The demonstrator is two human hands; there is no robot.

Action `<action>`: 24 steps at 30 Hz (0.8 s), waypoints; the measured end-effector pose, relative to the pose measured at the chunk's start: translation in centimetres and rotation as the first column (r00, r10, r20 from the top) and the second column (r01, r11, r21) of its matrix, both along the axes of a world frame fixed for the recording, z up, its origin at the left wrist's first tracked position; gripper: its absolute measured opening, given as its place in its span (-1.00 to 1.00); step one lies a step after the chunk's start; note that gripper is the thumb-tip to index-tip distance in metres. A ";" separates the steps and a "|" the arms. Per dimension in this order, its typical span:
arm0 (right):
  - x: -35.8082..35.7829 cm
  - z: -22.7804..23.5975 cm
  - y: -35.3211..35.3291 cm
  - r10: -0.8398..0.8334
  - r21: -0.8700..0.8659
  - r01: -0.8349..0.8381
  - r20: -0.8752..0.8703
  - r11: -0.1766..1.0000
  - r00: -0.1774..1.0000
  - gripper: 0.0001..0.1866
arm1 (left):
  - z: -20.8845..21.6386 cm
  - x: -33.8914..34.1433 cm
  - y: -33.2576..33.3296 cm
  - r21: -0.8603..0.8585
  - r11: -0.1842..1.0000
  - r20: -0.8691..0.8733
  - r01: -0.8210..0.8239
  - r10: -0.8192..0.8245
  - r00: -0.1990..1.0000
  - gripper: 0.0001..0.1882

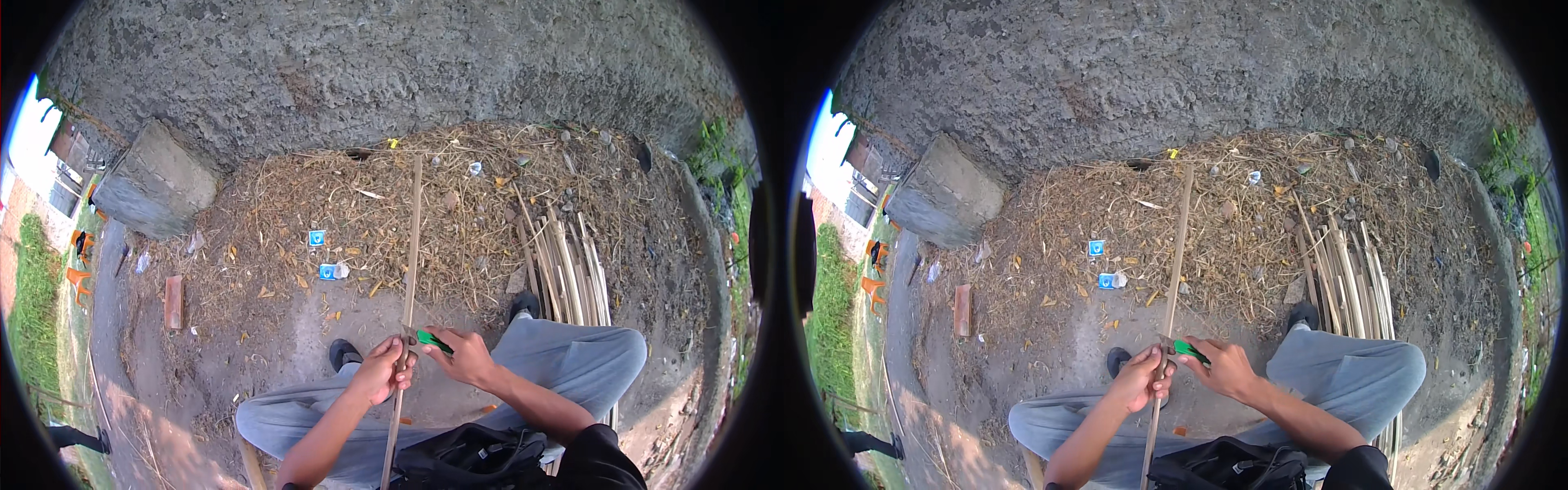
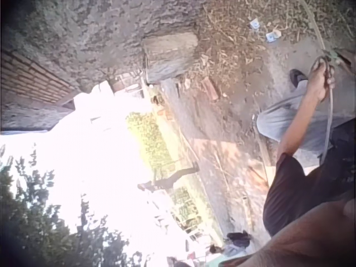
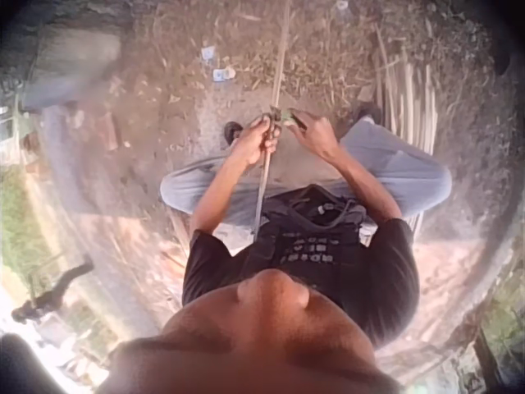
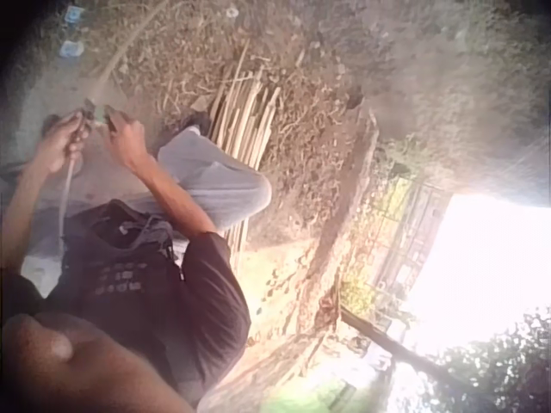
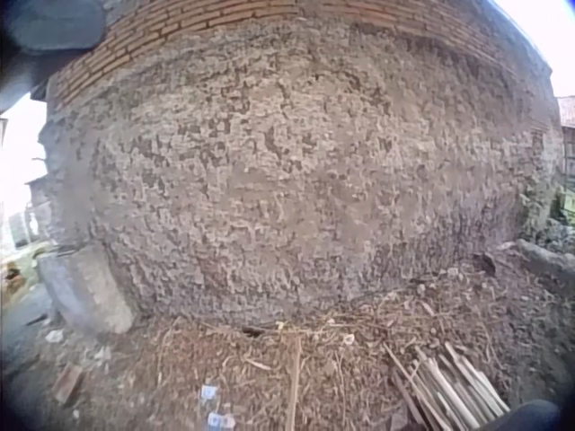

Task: The person holds a thin bamboo stick and repeatedly shaves along its length using a utility knife.

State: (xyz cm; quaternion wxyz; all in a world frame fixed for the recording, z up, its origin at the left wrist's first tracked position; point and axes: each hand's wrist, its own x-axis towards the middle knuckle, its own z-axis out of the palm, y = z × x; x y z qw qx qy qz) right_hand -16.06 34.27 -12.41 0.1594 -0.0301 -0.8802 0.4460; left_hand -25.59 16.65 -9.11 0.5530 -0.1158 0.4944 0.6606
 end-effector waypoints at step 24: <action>0.2 0.8 -1.3 -0.100 0.308 0.119 -0.077 0.944 0.992 -0.74 | 0.2 1.5 -0.4 0.097 0.992 0.046 -0.080 0.076 0.996 -0.68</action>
